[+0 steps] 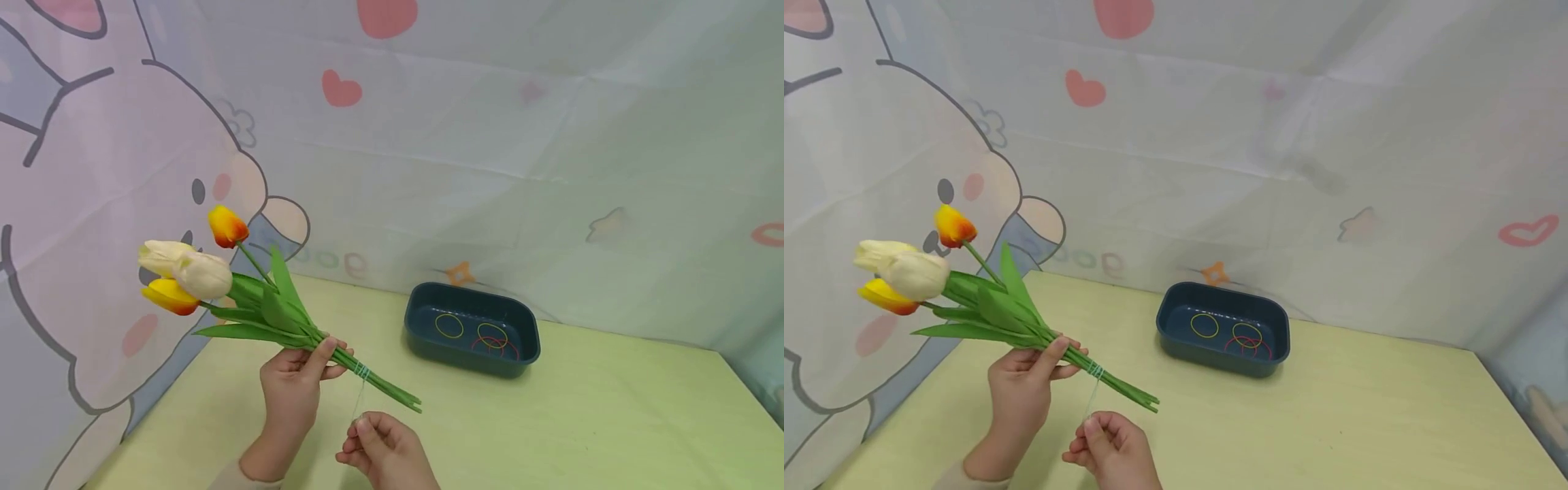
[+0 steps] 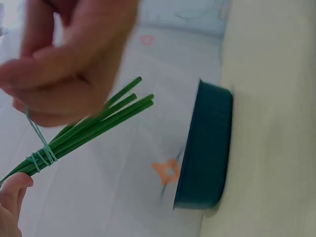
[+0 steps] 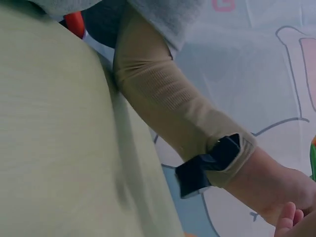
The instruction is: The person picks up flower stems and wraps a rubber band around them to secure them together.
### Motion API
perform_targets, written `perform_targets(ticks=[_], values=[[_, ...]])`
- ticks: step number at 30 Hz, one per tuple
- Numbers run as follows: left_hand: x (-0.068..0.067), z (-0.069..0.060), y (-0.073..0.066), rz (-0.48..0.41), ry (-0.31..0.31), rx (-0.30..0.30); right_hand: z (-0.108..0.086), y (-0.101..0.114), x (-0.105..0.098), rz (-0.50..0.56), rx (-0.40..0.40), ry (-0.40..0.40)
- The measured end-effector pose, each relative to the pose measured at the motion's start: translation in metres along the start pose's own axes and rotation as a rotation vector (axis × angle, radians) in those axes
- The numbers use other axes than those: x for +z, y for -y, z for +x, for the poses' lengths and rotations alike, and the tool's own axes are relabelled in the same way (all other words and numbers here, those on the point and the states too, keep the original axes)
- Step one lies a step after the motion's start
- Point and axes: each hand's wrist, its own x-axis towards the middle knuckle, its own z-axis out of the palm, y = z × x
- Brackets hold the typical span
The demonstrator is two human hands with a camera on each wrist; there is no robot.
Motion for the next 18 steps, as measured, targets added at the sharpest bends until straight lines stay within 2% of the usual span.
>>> perform_targets(ticks=[3, 5, 7, 9, 12, 16, 18], values=[[-0.002, 0.0, 0.003, 0.098, 0.087, 0.153, -0.002, 0.013, -0.004, -0.087, 0.004, 0.023], [-0.002, -0.001, 0.003, 0.163, 0.135, 0.192, -0.003, 0.024, -0.012, -0.189, -0.009, 0.075], [-0.003, -0.001, 0.003, 0.228, 0.166, 0.19, -0.002, 0.035, -0.02, -0.337, -0.037, 0.13], [-0.003, -0.001, 0.002, 0.271, 0.193, 0.175, -0.001, 0.045, -0.03, -0.511, -0.089, 0.186], [-0.002, -0.002, 0.002, 0.296, 0.23, 0.131, 0.0, 0.056, -0.043, -0.699, -0.168, 0.232], [-0.001, -0.003, 0.0, 0.256, 0.267, 0.001, 0.002, 0.068, -0.056, -0.834, -0.273, 0.277], [-0.003, -0.002, -0.001, 0.198, 0.292, -0.071, 0.001, 0.073, -0.06, -0.883, -0.326, 0.295]])
